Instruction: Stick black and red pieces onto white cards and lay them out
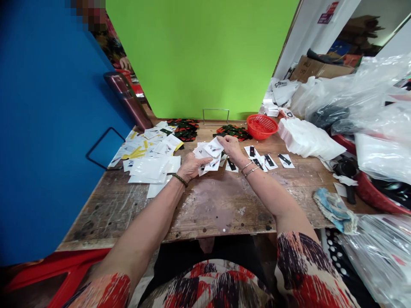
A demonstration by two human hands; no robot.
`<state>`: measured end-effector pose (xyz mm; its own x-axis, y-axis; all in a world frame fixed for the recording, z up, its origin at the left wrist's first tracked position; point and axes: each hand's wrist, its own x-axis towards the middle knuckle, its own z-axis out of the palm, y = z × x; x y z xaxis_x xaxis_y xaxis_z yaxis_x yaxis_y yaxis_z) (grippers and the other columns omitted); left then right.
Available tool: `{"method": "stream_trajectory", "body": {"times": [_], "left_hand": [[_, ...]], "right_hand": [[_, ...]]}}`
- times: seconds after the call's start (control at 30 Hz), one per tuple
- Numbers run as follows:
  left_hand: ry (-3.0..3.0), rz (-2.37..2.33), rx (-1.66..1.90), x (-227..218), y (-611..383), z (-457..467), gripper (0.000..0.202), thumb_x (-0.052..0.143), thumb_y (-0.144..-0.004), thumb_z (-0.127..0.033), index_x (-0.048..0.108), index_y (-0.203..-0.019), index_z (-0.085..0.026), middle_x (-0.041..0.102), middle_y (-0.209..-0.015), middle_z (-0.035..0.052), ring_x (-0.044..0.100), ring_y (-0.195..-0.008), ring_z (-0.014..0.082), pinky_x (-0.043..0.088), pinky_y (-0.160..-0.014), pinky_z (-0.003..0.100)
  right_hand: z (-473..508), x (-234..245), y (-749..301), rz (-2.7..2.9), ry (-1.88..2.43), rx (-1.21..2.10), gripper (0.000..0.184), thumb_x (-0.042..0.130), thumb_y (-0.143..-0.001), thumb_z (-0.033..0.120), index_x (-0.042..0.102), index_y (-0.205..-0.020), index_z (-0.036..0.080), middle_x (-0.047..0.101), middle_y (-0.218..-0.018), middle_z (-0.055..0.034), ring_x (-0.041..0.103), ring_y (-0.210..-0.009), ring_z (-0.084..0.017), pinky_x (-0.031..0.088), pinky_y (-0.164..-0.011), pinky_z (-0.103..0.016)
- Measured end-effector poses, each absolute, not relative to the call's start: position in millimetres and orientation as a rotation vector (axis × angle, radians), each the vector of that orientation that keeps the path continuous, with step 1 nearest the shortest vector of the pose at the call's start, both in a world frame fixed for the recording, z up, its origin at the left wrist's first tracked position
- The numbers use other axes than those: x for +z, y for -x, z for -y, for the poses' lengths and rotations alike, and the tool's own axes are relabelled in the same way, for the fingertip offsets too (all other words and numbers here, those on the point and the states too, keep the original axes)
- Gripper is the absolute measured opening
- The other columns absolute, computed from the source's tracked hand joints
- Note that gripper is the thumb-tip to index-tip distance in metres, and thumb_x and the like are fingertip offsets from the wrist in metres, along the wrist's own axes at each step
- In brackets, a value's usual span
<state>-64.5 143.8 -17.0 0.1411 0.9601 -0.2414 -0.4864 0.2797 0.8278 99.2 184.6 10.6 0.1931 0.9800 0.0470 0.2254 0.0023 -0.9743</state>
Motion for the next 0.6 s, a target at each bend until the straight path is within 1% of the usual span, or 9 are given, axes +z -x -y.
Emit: {"method": "stream_trajectory", "body": {"times": [0.1,0.23,0.33,0.43,0.5,0.6], "left_hand": [[-0.662,-0.912,1.196,-21,68,-148,0.061,0.096,-0.029,-0.006,0.075,-0.087,-0.010,0.080,-0.093,0.0122,0.076,-0.089,0.0297,0.063,-0.086,0.045],[-0.575,-1.014,1.285,-24,73,-156,0.054,0.093,-0.034,-0.001,0.072,-0.083,-0.010,0.079,-0.087,0.0093,0.076,-0.084,0.0276,0.063,-0.084,0.044],[-0.557,-0.921,1.260,-21,76,-157,0.052,0.090,-0.041,0.001,0.073,-0.089,-0.010,0.080,-0.092,0.0105,0.076,-0.089,0.0275,0.063,-0.088,0.042],[-0.606,-0.761,1.169,-16,78,-152,0.056,0.089,-0.047,0.001,0.074,-0.099,-0.013,0.080,-0.103,0.0108,0.076,-0.097,0.0270,0.062,-0.094,0.041],[-0.655,-0.741,1.085,-13,79,-146,0.057,0.090,-0.048,0.000,0.074,-0.101,-0.014,0.080,-0.104,0.0106,0.076,-0.099,0.0273,0.061,-0.096,0.042],[-0.752,-0.752,0.942,-11,78,-138,0.058,0.092,-0.045,-0.002,0.075,-0.100,-0.012,0.080,-0.105,0.0129,0.076,-0.099,0.0292,0.061,-0.097,0.044]], "right_hand": [[-184,23,-112,1.097,1.417,1.021,0.032,0.063,-0.092,0.025,0.045,-0.066,0.021,0.045,-0.051,0.0079,0.040,-0.044,-0.007,0.029,-0.042,-0.019],[-168,35,-135,1.133,1.393,1.202,0.022,0.072,-0.086,0.015,0.054,-0.073,0.018,0.051,-0.052,0.0073,0.045,-0.044,-0.006,0.035,-0.040,-0.016],[-152,33,-149,1.206,1.407,1.244,0.022,0.080,-0.080,0.019,0.059,-0.074,0.016,0.053,-0.052,0.0065,0.045,-0.043,-0.005,0.033,-0.038,-0.014],[-141,26,-152,1.255,1.476,1.160,0.026,0.084,-0.077,0.023,0.060,-0.070,0.016,0.049,-0.047,0.0078,0.041,-0.040,-0.004,0.029,-0.035,-0.014],[-138,22,-149,1.291,1.502,1.119,0.026,0.084,-0.076,0.023,0.061,-0.068,0.016,0.046,-0.044,0.0085,0.039,-0.038,-0.004,0.028,-0.034,-0.015],[-137,19,-139,1.330,1.465,1.137,0.019,0.082,-0.078,0.021,0.065,-0.070,0.016,0.051,-0.046,0.0072,0.039,-0.037,-0.004,0.031,-0.033,-0.015]]}}
